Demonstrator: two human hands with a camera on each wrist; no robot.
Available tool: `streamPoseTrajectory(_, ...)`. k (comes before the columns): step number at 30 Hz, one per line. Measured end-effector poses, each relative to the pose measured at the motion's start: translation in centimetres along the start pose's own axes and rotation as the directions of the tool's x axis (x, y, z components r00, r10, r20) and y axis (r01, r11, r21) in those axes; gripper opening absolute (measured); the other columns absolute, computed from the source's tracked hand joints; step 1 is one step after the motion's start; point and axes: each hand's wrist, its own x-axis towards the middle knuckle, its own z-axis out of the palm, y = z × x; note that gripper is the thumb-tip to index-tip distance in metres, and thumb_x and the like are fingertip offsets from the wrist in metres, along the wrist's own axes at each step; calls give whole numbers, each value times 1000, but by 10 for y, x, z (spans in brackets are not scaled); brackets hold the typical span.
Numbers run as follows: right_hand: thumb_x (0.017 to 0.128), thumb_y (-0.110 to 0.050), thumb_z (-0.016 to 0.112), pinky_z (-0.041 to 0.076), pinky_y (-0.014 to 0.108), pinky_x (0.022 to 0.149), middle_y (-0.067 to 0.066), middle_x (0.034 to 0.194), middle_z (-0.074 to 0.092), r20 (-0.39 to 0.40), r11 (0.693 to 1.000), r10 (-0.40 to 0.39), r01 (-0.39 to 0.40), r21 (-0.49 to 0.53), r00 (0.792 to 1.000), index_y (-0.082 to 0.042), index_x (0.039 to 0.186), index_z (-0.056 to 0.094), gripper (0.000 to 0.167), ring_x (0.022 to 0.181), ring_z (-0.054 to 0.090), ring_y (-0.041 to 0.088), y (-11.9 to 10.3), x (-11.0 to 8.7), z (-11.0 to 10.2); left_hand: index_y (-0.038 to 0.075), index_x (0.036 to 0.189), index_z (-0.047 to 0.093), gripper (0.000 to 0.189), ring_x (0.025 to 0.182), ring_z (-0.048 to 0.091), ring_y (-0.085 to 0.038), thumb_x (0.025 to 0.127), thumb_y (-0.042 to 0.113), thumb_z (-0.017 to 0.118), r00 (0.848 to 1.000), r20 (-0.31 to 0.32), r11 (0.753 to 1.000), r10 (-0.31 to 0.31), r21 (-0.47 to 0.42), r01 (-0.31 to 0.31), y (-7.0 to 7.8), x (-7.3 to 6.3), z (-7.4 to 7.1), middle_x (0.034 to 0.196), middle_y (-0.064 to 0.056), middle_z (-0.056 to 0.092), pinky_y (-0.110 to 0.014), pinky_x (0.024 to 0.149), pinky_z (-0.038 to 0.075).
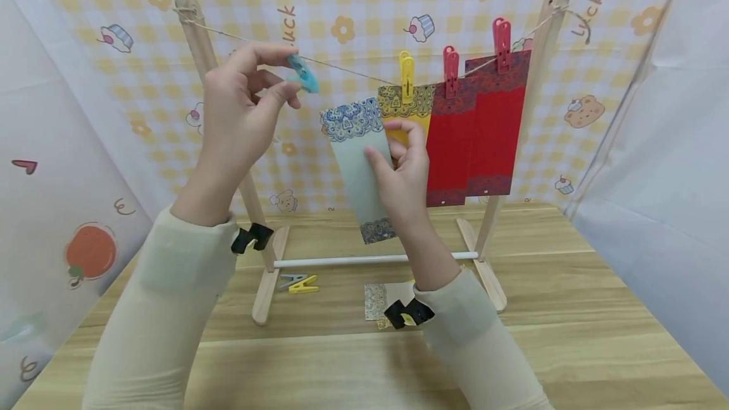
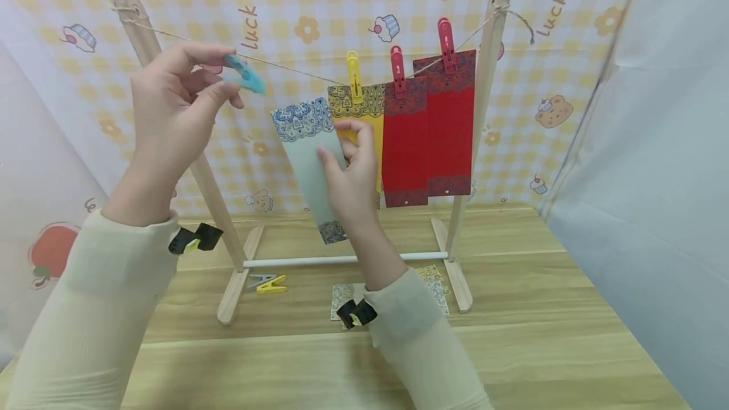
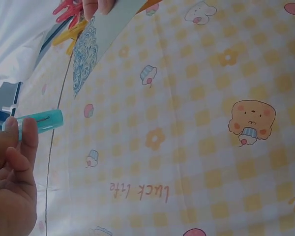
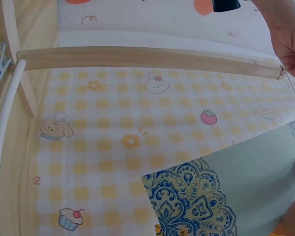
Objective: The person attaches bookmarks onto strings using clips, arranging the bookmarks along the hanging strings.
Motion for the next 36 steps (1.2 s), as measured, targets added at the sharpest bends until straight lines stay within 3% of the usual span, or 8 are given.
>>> streamPoseTrajectory(7, 95, 2, 60, 60, 34, 69, 23, 103, 71, -34, 999, 51, -51, 11, 998, -10, 121, 46, 32, 82, 69, 19, -2, 4, 6, -5, 108, 67, 20, 53, 61, -5, 91, -12, 61, 1000, 0, 997, 13, -80, -13, 3, 9, 3, 91, 13, 68, -16, 44, 37)
streamPoseTrajectory(12, 98, 0, 56, 58, 33, 73, 20, 101, 72, -54, 998, 62, -62, -4, 997, -11, 123, 45, 29, 82, 66, 19, -3, 7, 8, -7, 105, 68, 14, 48, 58, -4, 91, -5, 66, 995, -26, 989, 91, -113, -93, 0, 14, 8, 88, 16, 69, -17, 41, 36)
streamPoseTrajectory(14, 99, 0, 55, 57, 30, 72, 16, 97, 73, -58, 998, 68, -69, -6, 996, -11, 123, 46, 28, 80, 65, 16, -3, 9, 9, -7, 103, 69, 13, 45, 57, -4, 91, -5, 66, 991, -39, 985, 125, -116, -128, -2, 16, 10, 88, 14, 71, -17, 40, 35)
streamPoseTrajectory(16, 99, 0, 54, 51, 25, 66, 10, 80, 68, -63, 998, 65, -65, -6, 996, -11, 123, 46, 28, 68, 56, 13, -2, 12, 10, -6, 102, 69, 12, 44, 55, -4, 91, -4, 66, 989, -45, 984, 140, -106, -144, -2, 18, 12, 87, 12, 72, -17, 40, 35)
streamPoseTrajectory(21, 98, 4, 54, 30, 22, 51, -2, 57, 37, -85, 999, 35, -33, 24, 996, -9, 121, 46, 27, 53, 28, 11, 0, 19, 11, -3, 102, 70, 11, 44, 52, -6, 92, -1, 66, 997, -35, 993, 74, -86, -76, 0, 22, 17, 88, 6, 71, -18, 43, 39)
streamPoseTrajectory(25, 98, 4, 53, 28, 22, 51, -3, 57, 35, -90, 999, 17, -13, 46, 996, -9, 119, 46, 26, 52, 27, 10, 0, 21, 11, 0, 104, 71, 12, 43, 48, -8, 93, 2, 66, 1000, -18, 996, -23, -90, 21, 0, 27, 19, 92, 4, 69, -20, 45, 37)
streamPoseTrajectory(33, 99, 3, 53, 28, 21, 52, -4, 58, 31, -93, 998, 8, -3, 62, 996, -10, 117, 45, 24, 54, 26, 9, 1, 23, 12, -6, 102, 70, 12, 41, 47, -7, 92, 1, 67, 998, -1, 987, 60, -147, -59, -5, 31, 27, 89, 6, 68, -19, 44, 40)
streamPoseTrajectory(36, 99, 3, 53, 28, 21, 52, -3, 58, 31, -98, 998, 9, -3, 62, 995, -11, 117, 45, 24, 53, 27, 10, 0, 24, 13, -6, 101, 69, 11, 41, 46, -7, 92, -1, 66, 998, 11, 987, 64, -146, -61, -7, 31, 29, 89, 6, 68, -19, 42, 38)
